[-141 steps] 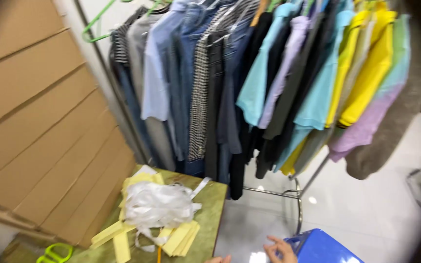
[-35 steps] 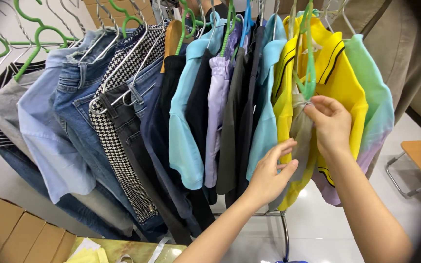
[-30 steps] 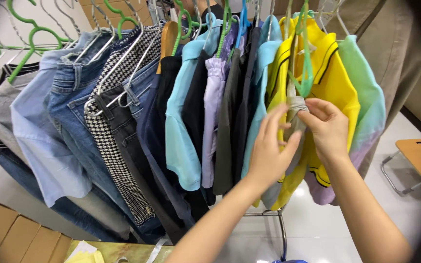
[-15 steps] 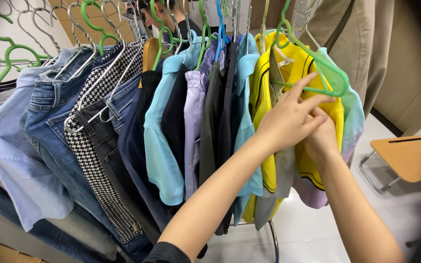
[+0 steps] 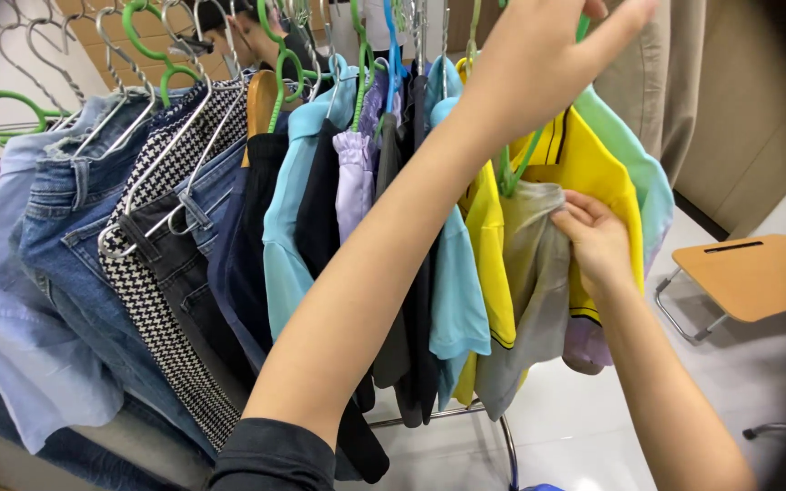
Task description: The person takes a gray t-shirt, a yellow t-shirt, and a light blue t-shirt from a clothing rack one by one. They lay each shirt on a table, fold it neatly, and roll it into a compact bundle, placing the finished rolls on the table.
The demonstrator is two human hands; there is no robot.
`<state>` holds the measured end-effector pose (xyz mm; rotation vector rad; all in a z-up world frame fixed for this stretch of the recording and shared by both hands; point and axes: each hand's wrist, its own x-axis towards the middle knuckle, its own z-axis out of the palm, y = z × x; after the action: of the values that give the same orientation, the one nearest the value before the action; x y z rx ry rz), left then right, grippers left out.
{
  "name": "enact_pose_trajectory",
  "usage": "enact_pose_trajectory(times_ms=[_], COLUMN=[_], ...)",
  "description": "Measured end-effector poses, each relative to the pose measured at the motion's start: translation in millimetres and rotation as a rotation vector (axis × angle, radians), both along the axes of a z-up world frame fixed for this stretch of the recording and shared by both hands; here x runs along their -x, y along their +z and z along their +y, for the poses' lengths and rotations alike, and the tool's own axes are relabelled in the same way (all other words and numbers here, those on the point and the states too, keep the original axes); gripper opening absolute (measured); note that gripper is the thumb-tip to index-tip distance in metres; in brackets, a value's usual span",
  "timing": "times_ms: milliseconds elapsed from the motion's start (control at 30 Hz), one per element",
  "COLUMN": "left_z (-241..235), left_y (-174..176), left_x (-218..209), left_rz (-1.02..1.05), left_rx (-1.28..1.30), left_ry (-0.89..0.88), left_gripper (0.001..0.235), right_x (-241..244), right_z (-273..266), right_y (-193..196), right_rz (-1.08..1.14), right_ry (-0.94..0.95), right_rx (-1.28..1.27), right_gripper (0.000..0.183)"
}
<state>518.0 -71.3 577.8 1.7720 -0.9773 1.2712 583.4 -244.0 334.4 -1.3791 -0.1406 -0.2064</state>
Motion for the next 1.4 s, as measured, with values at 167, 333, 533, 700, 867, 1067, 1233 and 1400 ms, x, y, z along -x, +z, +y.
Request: enact_pose_trajectory(times_ms=[167,333,533,700,867,1067,1233,1400], left_z=[-6.4,-14.1,-16.7,-7.6,-9.1,-10.4,-3.8,-2.5], left_y=[10.0,-19.2,-94.4,-116.3,-148.6,-190.4,-273.4,-365.2], left_x=[12.9,-2.1,-12.5,-13.7,-25.8,-10.0,1.3,-0.9], left_rz=[-0.007,-0.026,0.212,0.352,0.36,0.547,0.603,0.59], left_rx=[-0.035,-0.106,-0.414,-0.397,-0.379,-0.311,-0.453,-0.342], left_ry=[-0.067,0.034,0.057,0.016,0.032,-0.065,0.106,0.307], left_gripper=[0.033,0.049,0.038,0.033,0.033,0.061,0.124,0.043], right_x=[-29.1,6.0,56.8,83.8,100.2,105.2,106.9,107.4], right_z=[-13.0,-22.8,-60.4,-106.7,-136.3,-146.2,-150.7,-140.9], right_y=[-55.4,-46.2,0.3,5.2,12.9,21.0,14.5,5.5], right_rz=[0.081,0.206,-0.074,-0.217,-0.316,-0.362,-0.331,-0.322], right_ry=[0.004,0.055,0.007,0.018,-0.109,-0.12,0.003,0.047], right_rx=[0.207,0.332,0.278,0.168,0.178,0.132,0.074,0.101], right_gripper=[0.046,0.04,0.029,0.026,0.022,0.016,0.025,0.021])
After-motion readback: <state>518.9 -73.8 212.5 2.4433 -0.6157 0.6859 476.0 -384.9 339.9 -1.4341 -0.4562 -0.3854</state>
